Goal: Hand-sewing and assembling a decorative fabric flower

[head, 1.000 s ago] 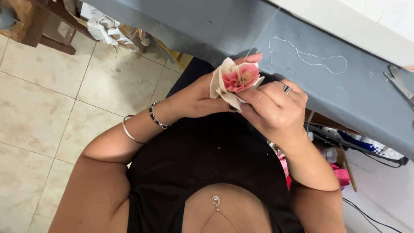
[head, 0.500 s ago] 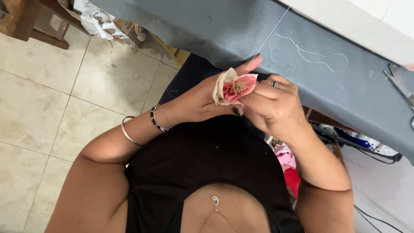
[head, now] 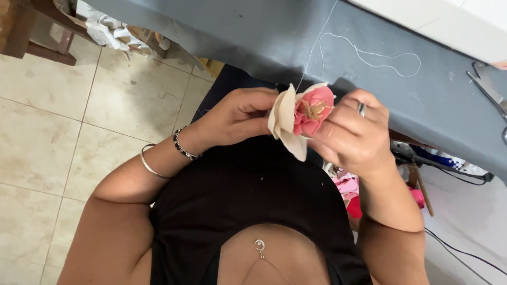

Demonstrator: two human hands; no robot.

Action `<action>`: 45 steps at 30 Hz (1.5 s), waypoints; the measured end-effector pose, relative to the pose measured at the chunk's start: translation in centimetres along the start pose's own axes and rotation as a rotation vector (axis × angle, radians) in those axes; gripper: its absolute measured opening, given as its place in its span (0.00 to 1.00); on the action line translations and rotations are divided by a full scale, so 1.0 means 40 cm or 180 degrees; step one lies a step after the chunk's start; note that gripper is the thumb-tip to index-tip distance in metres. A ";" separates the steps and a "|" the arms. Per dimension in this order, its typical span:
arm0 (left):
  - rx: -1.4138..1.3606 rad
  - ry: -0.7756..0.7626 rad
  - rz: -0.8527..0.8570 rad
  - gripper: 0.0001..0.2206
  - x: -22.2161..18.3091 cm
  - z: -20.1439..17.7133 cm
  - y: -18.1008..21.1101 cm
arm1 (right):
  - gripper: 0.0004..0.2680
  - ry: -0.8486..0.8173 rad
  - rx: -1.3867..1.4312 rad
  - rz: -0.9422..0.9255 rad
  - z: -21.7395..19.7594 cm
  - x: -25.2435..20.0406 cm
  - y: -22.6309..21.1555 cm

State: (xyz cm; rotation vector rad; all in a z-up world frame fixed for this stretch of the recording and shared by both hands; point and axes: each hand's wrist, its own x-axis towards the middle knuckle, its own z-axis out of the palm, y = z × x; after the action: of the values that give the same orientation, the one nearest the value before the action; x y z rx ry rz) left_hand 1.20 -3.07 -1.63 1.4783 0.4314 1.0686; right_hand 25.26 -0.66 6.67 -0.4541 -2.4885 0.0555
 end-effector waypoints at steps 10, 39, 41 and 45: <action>0.0022 0.0291 -0.0009 0.14 -0.013 -0.005 -0.051 | 0.07 0.0010 0.0387 0.0464 -0.021 -0.009 -0.016; -0.0636 0.0012 -0.0188 0.14 -0.010 0.012 -0.053 | 0.08 0.0099 0.0584 0.1211 -0.024 -0.011 -0.035; -0.0550 0.0034 -0.0242 0.14 -0.012 0.014 -0.047 | 0.06 0.0040 0.0675 0.1053 -0.022 0.003 -0.033; 0.0203 0.0059 -0.0073 0.24 -0.015 0.002 -0.039 | 0.07 0.0270 0.0520 0.0963 -0.064 -0.090 0.015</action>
State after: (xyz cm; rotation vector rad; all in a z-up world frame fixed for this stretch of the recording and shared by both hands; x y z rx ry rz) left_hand 1.43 -3.24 -3.28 1.5173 0.4984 1.0597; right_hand 29.62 -1.46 6.67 -0.7420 -2.2913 0.3500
